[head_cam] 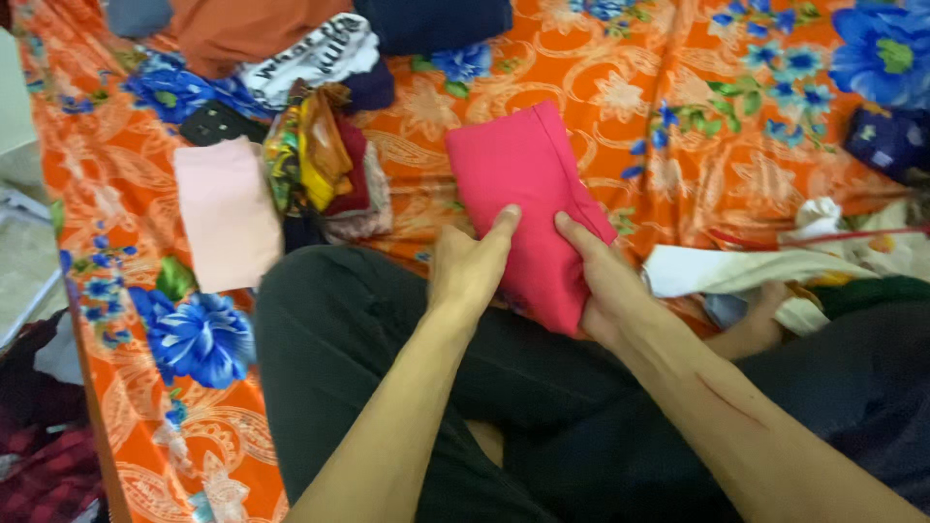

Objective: The person folds various pieces of clothing by hand on a bed, including a pink garment, a yellow shirt, and a pair of patterned children's pants.

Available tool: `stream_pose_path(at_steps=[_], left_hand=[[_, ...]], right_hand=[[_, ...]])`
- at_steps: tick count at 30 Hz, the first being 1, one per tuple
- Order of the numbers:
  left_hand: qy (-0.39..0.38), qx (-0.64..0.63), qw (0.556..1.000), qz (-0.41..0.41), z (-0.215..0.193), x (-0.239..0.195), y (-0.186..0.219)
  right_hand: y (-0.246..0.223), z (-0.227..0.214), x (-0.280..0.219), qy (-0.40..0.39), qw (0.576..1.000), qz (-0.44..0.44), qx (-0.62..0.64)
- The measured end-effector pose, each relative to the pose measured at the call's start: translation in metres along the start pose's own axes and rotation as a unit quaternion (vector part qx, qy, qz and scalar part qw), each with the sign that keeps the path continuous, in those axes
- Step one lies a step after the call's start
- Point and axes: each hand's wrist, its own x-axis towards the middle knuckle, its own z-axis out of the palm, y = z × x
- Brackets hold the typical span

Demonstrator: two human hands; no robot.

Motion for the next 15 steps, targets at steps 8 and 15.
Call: stream_pose_path(at_steps=[8,15], left_hand=[[-0.093,-0.309,0.94,-0.107,-0.004,0.004,0.02],[-0.053,-0.328,0.941,-0.06,-0.015,-0.019,0.012]], right_hand=[[0.007,0.014,-0.003,-0.029,0.999,0.031,-0.021],[-0.031,0.026,-0.063,-0.09,0.992,0.053,-0.064]])
